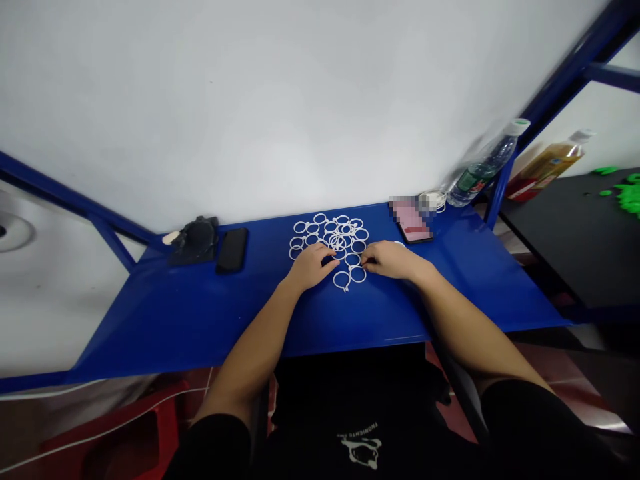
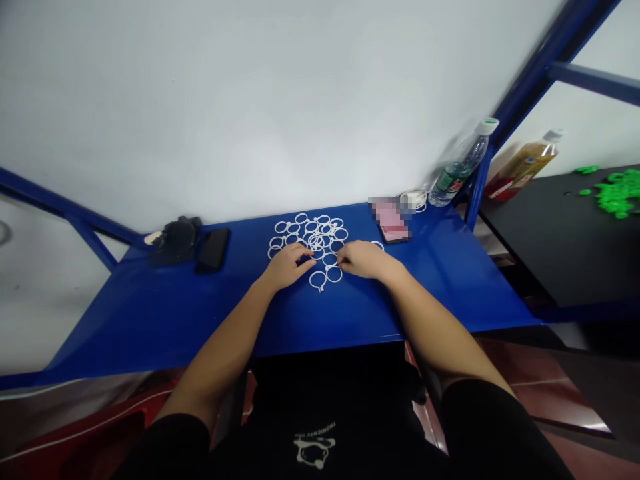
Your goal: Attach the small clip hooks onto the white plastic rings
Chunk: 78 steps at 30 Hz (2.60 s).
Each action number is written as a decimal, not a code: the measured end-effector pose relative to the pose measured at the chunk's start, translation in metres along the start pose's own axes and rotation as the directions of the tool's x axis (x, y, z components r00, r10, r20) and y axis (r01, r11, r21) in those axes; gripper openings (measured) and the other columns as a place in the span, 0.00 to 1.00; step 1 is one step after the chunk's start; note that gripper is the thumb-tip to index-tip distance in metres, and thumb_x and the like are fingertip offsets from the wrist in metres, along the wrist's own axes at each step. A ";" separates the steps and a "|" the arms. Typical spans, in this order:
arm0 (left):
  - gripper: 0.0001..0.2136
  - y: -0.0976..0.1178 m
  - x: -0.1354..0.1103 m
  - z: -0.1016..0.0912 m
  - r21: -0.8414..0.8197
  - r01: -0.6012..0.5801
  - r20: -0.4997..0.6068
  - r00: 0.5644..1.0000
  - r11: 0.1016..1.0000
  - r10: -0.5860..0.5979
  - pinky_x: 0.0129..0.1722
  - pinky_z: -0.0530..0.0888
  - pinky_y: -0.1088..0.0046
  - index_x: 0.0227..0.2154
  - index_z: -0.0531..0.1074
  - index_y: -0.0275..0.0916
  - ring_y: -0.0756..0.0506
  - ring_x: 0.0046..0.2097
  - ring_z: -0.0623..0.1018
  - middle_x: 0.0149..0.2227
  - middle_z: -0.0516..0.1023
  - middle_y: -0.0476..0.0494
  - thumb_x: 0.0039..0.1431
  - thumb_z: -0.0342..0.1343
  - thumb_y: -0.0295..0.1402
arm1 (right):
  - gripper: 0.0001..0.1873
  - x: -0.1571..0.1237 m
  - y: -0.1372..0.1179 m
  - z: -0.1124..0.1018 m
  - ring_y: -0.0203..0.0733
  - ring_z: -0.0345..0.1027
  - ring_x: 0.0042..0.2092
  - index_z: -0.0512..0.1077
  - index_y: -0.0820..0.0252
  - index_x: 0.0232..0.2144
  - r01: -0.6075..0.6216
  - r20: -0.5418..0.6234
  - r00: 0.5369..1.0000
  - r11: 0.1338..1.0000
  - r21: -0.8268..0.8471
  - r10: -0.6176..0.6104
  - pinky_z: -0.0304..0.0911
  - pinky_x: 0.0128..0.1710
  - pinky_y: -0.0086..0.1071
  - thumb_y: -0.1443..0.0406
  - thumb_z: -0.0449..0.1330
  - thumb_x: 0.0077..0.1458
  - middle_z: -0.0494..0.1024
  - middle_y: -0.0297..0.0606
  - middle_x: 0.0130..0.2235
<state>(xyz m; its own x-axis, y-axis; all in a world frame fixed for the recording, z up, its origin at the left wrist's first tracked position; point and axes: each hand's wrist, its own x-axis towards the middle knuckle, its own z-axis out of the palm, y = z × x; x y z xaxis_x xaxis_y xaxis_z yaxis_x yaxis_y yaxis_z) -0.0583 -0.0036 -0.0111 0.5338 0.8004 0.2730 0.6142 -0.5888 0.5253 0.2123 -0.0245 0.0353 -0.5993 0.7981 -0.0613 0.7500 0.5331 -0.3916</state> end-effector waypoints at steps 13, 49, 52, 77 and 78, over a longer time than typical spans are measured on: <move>0.09 0.025 -0.002 0.004 -0.075 -0.085 0.117 0.989 0.994 0.093 0.50 0.78 0.64 0.47 0.80 0.41 0.44 0.46 0.82 0.46 0.84 0.44 0.67 0.60 0.36 | 0.09 0.003 0.000 0.009 0.44 0.76 0.43 0.79 0.54 0.43 0.019 -0.019 1.000 1.000 -0.016 -0.019 0.62 0.39 0.31 0.69 0.63 0.60 0.83 0.37 0.43; 0.16 0.027 -0.005 0.002 -0.095 -0.172 -0.059 0.984 0.981 0.167 0.36 0.71 0.71 0.36 0.76 0.39 0.48 0.33 0.76 0.32 0.78 0.45 0.75 0.47 0.40 | 0.13 0.005 -0.027 0.016 0.45 0.75 0.42 0.75 0.58 0.47 0.184 -0.351 0.927 0.976 0.116 -0.134 0.65 0.43 0.35 0.61 0.55 0.66 0.82 0.42 0.43; 0.17 0.028 -0.005 0.002 -0.094 -0.169 -0.056 0.985 0.981 0.164 0.36 0.71 0.71 0.36 0.76 0.39 0.48 0.33 0.76 0.32 0.78 0.45 0.75 0.47 0.41 | 0.13 0.005 -0.027 0.016 0.44 0.74 0.40 0.75 0.59 0.46 0.203 -0.359 0.922 0.970 0.134 -0.144 0.65 0.42 0.35 0.62 0.54 0.64 0.82 0.42 0.41; 0.18 0.034 -0.007 0.002 -0.038 -0.297 -0.127 0.948 0.954 0.290 0.30 0.68 0.76 0.36 0.77 0.38 0.52 0.27 0.76 0.27 0.79 0.50 0.77 0.47 0.41 | 0.12 0.011 -0.022 0.025 0.36 0.71 0.32 0.75 0.58 0.30 0.413 -0.505 0.842 0.829 0.378 -0.189 0.64 0.36 0.30 0.73 0.52 0.54 0.79 0.34 0.31; 0.17 0.034 -0.007 0.001 -0.047 -0.293 -0.131 0.950 0.955 0.284 0.30 0.69 0.76 0.37 0.77 0.38 0.52 0.27 0.76 0.27 0.79 0.50 0.76 0.48 0.40 | 0.12 0.011 -0.022 0.025 0.37 0.72 0.32 0.75 0.58 0.31 0.410 -0.506 0.842 0.833 0.372 -0.188 0.64 0.37 0.30 0.73 0.53 0.54 0.79 0.34 0.31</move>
<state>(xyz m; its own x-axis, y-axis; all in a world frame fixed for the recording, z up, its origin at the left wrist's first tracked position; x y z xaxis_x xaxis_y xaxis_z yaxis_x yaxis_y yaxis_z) -0.0407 -0.0290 0.0038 0.6053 0.6074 0.5144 0.4030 -0.7912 0.4601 0.1824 -0.0340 0.0202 -0.5038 0.7136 0.4869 0.2748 0.6667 -0.6928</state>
